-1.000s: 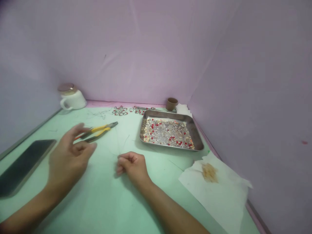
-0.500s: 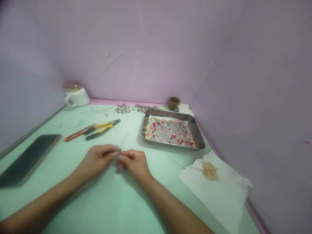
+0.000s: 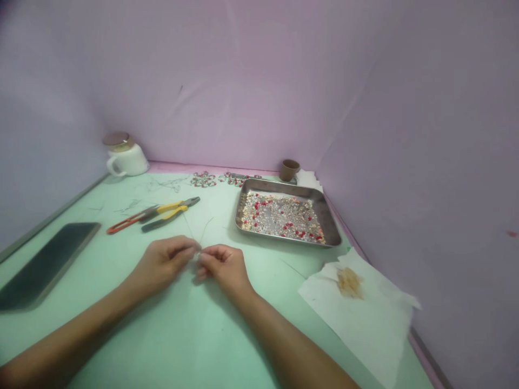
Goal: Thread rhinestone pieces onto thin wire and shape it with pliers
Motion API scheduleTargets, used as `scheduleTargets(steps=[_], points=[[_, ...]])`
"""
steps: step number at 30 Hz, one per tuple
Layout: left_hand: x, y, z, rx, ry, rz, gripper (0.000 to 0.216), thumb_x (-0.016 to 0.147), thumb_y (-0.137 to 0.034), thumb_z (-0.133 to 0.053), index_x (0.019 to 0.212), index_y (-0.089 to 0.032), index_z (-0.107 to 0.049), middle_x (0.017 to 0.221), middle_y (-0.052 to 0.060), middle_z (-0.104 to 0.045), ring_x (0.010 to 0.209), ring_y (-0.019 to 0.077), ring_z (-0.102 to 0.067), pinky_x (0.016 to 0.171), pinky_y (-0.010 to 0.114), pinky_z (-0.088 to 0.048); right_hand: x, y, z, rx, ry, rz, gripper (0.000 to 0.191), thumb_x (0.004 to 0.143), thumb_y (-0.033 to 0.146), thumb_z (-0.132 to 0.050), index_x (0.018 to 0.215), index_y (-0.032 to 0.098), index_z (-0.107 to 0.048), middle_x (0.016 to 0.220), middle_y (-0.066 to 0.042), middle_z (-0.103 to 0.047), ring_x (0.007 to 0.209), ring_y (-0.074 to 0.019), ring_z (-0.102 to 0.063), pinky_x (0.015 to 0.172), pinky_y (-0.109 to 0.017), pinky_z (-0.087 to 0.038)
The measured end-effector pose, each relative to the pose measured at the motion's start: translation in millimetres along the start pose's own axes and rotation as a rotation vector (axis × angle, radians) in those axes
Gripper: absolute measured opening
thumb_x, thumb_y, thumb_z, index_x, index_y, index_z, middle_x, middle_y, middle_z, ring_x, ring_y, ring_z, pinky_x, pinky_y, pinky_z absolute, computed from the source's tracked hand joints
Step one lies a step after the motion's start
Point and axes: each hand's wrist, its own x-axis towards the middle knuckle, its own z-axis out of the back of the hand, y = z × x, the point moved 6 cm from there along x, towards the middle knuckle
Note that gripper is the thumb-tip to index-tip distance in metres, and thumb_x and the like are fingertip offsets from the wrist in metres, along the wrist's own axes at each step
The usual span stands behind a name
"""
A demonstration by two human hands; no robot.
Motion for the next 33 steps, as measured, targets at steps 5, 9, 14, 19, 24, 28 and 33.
scheduleTargets(steps=[5, 9, 14, 19, 24, 28, 33], points=[[-0.8, 0.6, 0.0, 0.044, 0.008, -0.015, 0.017, 0.073, -0.018, -0.046, 0.070, -0.017, -0.062, 0.066, -0.001, -0.063, 0.062, 0.0118, -0.054, 0.059, 0.021, -0.040, -0.3, 0.8, 0.4, -0.008, -0.007, 0.012, 0.024, 0.055, 0.030, -0.072, 0.064, 0.012, -0.060, 0.050, -0.001, -0.061, 0.041, -0.0116, -0.054, 0.045, -0.027, -0.048], [-2.5, -1.2, 0.6, 0.094, -0.006, 0.012, 0.016, 0.072, -0.020, -0.047, 0.068, -0.018, -0.062, 0.061, -0.001, -0.062, 0.057, 0.0119, -0.054, 0.055, 0.021, -0.040, -1.7, 2.3, -0.4, -0.022, -0.014, 0.020, 0.023, 0.055, 0.029, -0.071, 0.064, 0.012, -0.060, 0.048, -0.001, -0.060, 0.042, -0.0117, -0.055, 0.046, -0.026, -0.047], [-2.5, -9.3, 1.2, 0.211, 0.010, -0.078, 0.018, 0.073, -0.016, -0.043, 0.065, -0.017, -0.060, 0.064, 0.001, -0.062, 0.060, 0.0125, -0.054, 0.058, 0.022, -0.040, -2.8, 2.3, -2.0, -0.072, -0.013, 0.028, 0.017, 0.058, 0.026, -0.069, 0.062, 0.012, -0.060, 0.048, -0.001, -0.059, 0.042, -0.0114, -0.054, 0.048, -0.027, -0.047], [-1.5, -5.8, -1.0, 0.349, 0.041, -0.179, 0.020, 0.074, -0.013, -0.041, 0.065, -0.016, -0.058, 0.063, 0.002, -0.057, 0.059, 0.0129, -0.051, 0.057, 0.023, -0.038, -1.2, 2.0, -0.1, -0.229, -0.024, 0.115, 0.015, 0.061, 0.024, -0.065, 0.071, 0.013, -0.063, 0.057, -0.001, -0.059, 0.048, -0.0113, -0.053, 0.047, -0.025, -0.046], [-2.5, -1.5, -11.3, 0.340, 0.098, -0.259, 0.023, 0.075, -0.010, -0.039, 0.062, -0.015, -0.057, 0.061, 0.001, -0.053, 0.057, 0.0116, -0.049, 0.057, 0.022, -0.037, 0.4, 4.5, 2.2, -0.258, -0.033, 0.151, 0.019, 0.066, 0.026, -0.063, 0.080, 0.015, -0.061, 0.056, 0.001, -0.056, 0.042, -0.0088, -0.050, 0.043, -0.023, -0.043], [-2.0, 4.9, -17.3, 0.246, 0.083, -0.199, 0.020, 0.075, -0.010, -0.041, 0.064, -0.015, -0.058, 0.064, 0.001, -0.057, 0.061, 0.0118, -0.051, 0.060, 0.022, -0.038, 0.2, 3.1, 1.8, -0.192, -0.034, 0.101, 0.015, 0.066, 0.027, -0.062, 0.067, 0.014, -0.056, 0.055, 0.001, -0.056, 0.046, -0.0107, -0.054, 0.047, -0.025, -0.048], [-0.2, 17.8, -22.7, 0.173, 0.094, -0.078, 0.018, 0.075, -0.013, -0.043, 0.066, -0.016, -0.059, 0.064, 0.001, -0.060, 0.059, 0.0115, -0.052, 0.058, 0.022, -0.039, 2.4, -1.8, 5.3, -0.175, -0.080, 0.080, 0.013, 0.066, 0.025, -0.060, 0.063, 0.015, -0.051, 0.053, 0.002, -0.056, 0.049, -0.0121, -0.057, 0.051, -0.027, -0.050]])
